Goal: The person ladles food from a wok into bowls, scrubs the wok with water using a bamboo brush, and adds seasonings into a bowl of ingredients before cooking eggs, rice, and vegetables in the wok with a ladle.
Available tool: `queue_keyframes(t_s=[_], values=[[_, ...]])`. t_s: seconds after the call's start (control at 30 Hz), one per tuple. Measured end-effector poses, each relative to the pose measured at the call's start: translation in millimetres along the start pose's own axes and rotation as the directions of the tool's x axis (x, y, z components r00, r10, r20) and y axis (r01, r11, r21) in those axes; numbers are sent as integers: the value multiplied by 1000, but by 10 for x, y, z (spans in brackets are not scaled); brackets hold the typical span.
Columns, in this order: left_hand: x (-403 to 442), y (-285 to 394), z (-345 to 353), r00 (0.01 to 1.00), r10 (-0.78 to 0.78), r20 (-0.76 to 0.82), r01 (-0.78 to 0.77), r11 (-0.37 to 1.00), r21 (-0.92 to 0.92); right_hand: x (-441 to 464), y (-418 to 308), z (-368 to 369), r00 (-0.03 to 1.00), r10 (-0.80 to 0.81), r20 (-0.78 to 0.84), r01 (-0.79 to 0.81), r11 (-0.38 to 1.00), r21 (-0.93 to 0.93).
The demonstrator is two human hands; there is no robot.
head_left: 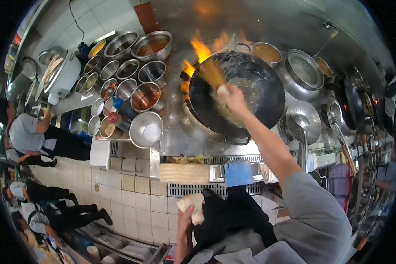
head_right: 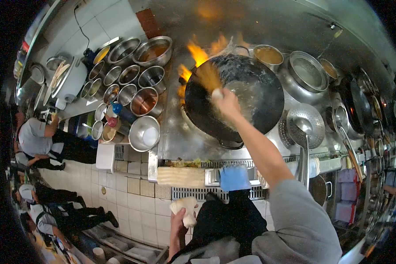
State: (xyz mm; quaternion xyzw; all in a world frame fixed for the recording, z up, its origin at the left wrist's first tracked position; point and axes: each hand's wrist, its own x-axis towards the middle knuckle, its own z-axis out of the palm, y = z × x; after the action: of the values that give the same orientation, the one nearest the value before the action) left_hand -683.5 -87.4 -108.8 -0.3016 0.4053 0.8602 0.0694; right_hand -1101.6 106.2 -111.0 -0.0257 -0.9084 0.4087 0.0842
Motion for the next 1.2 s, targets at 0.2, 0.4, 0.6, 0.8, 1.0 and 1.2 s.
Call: queue_keyframes(t_s=[0.2,0.4,0.6,0.8,1.0,1.2], values=[[-104,-94,-105,996,23,-89,-26,999,-33,-470,204,-1475,913,85,399,304,513,-803],[-15,-95,5,997,-58,43,54,994,90,421,-351,-1006,973,-80,216,208,706,-677],[2,-187,95,1000,-25,19,23,996,85,-627,87,-1335,911,-129,391,366,687,-627],[16,-300,154,999,-29,43,25,997,75,734,111,-1726,971,-56,234,213,652,-728],[782,-244,1033,993,23,114,-26,999,21,-144,-14,-653,942,-121,313,289,766,-573],[1500,-218,1383,989,-10,147,-4,996,93,-297,770,-2130,911,-110,398,375,627,-683]])
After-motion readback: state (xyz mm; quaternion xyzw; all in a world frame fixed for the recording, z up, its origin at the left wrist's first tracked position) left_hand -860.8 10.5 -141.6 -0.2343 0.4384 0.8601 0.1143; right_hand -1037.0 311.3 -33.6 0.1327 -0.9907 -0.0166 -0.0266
